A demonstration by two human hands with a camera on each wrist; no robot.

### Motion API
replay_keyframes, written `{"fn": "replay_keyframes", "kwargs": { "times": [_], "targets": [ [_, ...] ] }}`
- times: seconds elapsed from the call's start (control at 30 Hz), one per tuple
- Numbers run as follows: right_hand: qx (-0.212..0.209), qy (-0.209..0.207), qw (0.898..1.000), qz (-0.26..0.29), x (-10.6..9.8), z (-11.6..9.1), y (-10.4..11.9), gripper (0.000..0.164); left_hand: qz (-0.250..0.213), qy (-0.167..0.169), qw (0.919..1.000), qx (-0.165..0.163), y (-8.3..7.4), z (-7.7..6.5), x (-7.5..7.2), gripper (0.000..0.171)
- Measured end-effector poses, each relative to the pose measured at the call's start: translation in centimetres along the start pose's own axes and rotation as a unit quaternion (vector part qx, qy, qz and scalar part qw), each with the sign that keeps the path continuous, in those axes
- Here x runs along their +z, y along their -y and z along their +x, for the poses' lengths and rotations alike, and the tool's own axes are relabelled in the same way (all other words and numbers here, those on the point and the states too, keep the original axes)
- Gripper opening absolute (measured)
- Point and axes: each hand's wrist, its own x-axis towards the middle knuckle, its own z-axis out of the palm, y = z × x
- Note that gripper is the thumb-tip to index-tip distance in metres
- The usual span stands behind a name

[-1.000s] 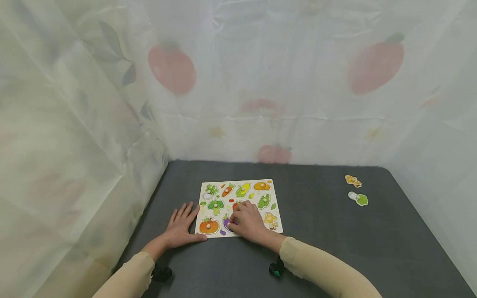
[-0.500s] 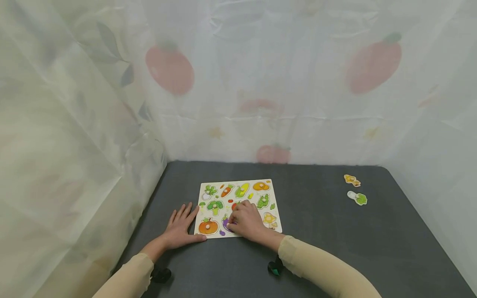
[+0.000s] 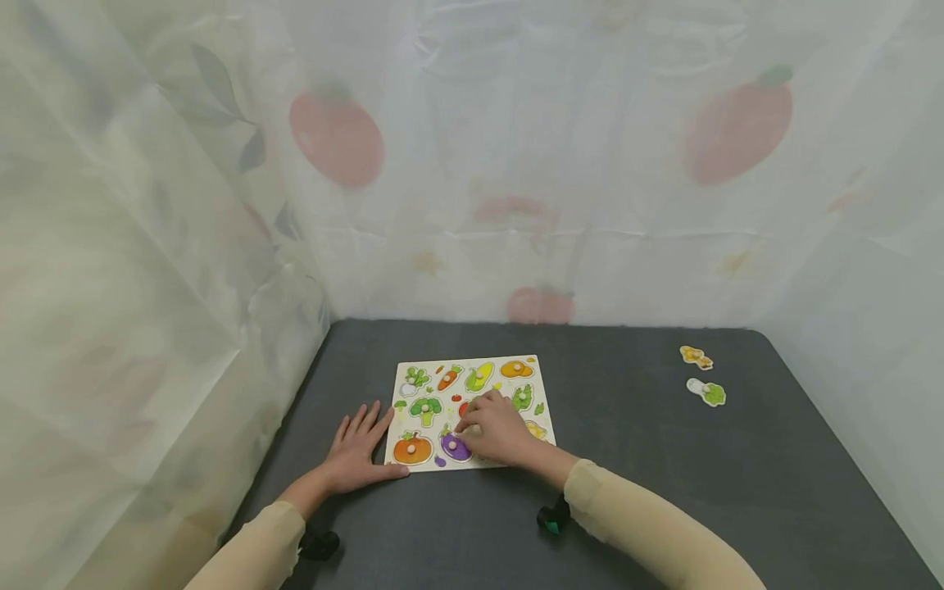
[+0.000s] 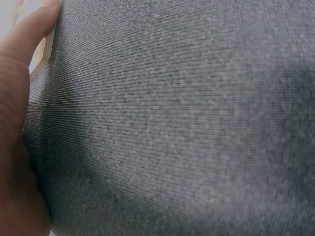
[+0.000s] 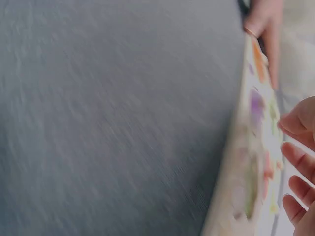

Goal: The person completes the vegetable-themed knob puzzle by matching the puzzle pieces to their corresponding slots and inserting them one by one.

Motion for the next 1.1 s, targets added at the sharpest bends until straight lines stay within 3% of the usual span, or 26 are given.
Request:
{"fn": "replay_keyframes", "kwargs": {
  "times": [0.17, 0.4, 0.83, 1.1],
  "targets": [
    [0.049, -0.033, 0.996, 0.067, -3.1, -0.3, -1.9, 0.019, 0.013, 0.009, 0.9998, -0.011, 0.5, 0.2, 0.3, 0.116],
    [0.107, -0.053, 0.990, 0.072, -6.2, -1.3, -4.9, 0.021, 0.018, 0.008, 0.9997, -0.012, 0.6, 0.3, 0.4, 0.117],
    [0.197, -0.116, 0.973, 0.039, -8.2, -4.6, -11.3, 0.022, 0.020, 0.011, 0.9996, -0.018, 0.1, 0.2, -0.1, 0.116],
    [0.265, -0.150, 0.952, 0.025, -9.1, -8.6, -15.5, 0.027, 0.017, 0.010, 0.9997, -0.015, 0.1, 0.1, 0.1, 0.116]
  ]
}}
